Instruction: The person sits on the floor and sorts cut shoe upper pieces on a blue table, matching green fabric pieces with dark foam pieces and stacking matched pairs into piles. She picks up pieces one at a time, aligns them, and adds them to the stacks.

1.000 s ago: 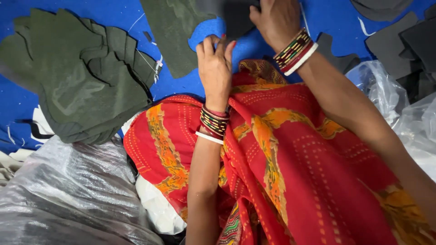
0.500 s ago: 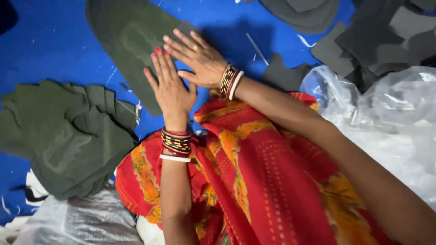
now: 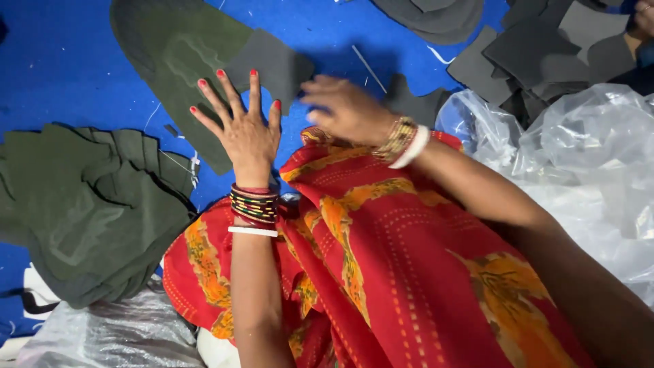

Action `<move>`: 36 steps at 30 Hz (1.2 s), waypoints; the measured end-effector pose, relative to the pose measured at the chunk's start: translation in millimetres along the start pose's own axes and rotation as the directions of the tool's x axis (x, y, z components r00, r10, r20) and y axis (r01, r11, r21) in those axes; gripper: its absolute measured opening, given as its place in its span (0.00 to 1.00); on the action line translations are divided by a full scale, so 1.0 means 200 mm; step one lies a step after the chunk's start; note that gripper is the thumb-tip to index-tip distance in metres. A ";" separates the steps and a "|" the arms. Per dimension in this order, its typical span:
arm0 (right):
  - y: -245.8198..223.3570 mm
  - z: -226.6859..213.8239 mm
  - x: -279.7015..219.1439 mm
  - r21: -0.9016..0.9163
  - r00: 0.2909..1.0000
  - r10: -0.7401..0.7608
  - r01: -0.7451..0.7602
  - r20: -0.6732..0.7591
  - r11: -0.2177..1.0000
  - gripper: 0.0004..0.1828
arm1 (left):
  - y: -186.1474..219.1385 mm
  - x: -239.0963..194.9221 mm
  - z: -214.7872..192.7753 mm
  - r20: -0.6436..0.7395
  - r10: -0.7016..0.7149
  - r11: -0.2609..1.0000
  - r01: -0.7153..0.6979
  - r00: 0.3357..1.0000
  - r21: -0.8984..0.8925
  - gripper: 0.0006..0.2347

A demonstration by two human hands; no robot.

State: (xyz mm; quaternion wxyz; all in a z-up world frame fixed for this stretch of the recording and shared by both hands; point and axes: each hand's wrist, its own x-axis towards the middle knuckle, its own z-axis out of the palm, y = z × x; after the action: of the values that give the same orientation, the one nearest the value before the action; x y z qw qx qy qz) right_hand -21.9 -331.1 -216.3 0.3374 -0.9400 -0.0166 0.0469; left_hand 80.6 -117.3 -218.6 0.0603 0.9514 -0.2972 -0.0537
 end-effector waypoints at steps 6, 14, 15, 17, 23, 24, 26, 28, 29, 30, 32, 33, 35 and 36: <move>0.26 -0.61 -0.49 -0.082 0.861 0.341 -0.398 -0.378 0.914 0.07 | 0.02 0.00 -0.03 0.038 -0.030 0.995 0.033 0.999 -0.093 0.30; 0.47 -0.68 -0.90 -0.524 0.760 0.608 -0.623 -0.229 0.581 0.60 | -0.04 -0.08 -0.24 0.056 -0.044 0.941 0.060 0.997 -0.332 0.32; 0.52 -0.63 -0.94 -0.542 0.743 0.639 -0.627 -0.199 0.560 0.66 | -0.04 -0.11 -0.28 0.024 -0.065 0.920 0.069 0.998 -0.387 0.33; 0.59 -0.59 -0.98 -0.542 0.763 0.587 -0.626 -0.273 0.561 0.61 | -0.06 -0.17 -0.34 -0.015 -0.040 0.901 0.029 0.999 -0.433 0.33; 0.73 -0.61 -1.05 -0.471 0.789 0.508 -0.614 -0.346 0.633 0.34 | -0.13 -0.31 -0.42 -0.093 0.000 0.880 -0.044 0.996 -0.472 0.31; 0.71 -0.64 -1.05 -0.441 0.795 0.502 -0.606 -0.341 0.662 0.30 | -0.15 -0.33 -0.42 -0.091 -0.018 0.875 -0.029 0.996 -0.483 0.30; 0.52 -0.70 -0.97 -0.430 0.797 0.476 -0.602 -0.371 0.673 0.23 | -0.16 -0.33 -0.41 -0.093 -0.034 0.863 -0.018 0.995 -0.505 0.30; 0.30 -0.76 -0.85 -0.414 0.801 0.451 -0.592 -0.393 0.691 0.16 | -0.15 -0.33 -0.42 -0.091 -0.055 0.853 -0.001 0.994 -0.521 0.31; 0.16 -0.81 -0.79 -0.455 0.832 0.389 -0.546 -0.397 0.704 0.13 | -0.14 -0.32 -0.44 -0.093 -0.047 0.851 -0.009 0.995 -0.525 0.30; 0.03 -0.85 -0.72 -0.495 0.859 0.325 -0.498 -0.396 0.712 0.11 | -0.13 -0.31 -0.45 -0.096 -0.038 0.849 -0.018 0.995 -0.529 0.29; -0.08 -0.92 -0.62 -0.268 0.817 0.516 -0.573 -0.257 0.775 0.14 | -0.10 -0.28 -0.44 -0.086 -0.036 0.844 -0.016 0.996 -0.535 0.26; -0.14 -0.95 -0.56 -0.040 0.763 0.643 -0.646 -0.067 0.762 0.17 | -0.09 -0.27 -0.44 -0.085 -0.033 0.839 -0.018 0.996 -0.543 0.24; -0.05 -0.87 -0.54 -0.200 0.902 0.432 -0.425 -0.011 0.883 0.15 | -0.03 -0.27 -0.39 -0.103 0.008 0.794 -0.069 0.995 -0.604 0.22; -0.01 -0.82 -0.52 -0.339 0.975 0.209 -0.173 0.074 0.925 0.14 | -0.01 -0.27 -0.37 -0.127 0.060 0.735 -0.130 0.990 -0.666 0.21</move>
State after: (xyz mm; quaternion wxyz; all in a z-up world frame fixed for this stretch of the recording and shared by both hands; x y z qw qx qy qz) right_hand -109.9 -439.8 -80.0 0.1674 -0.9764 0.0492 0.1272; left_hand 47.8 -78.5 -142.2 0.4164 0.8506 -0.3025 -0.1080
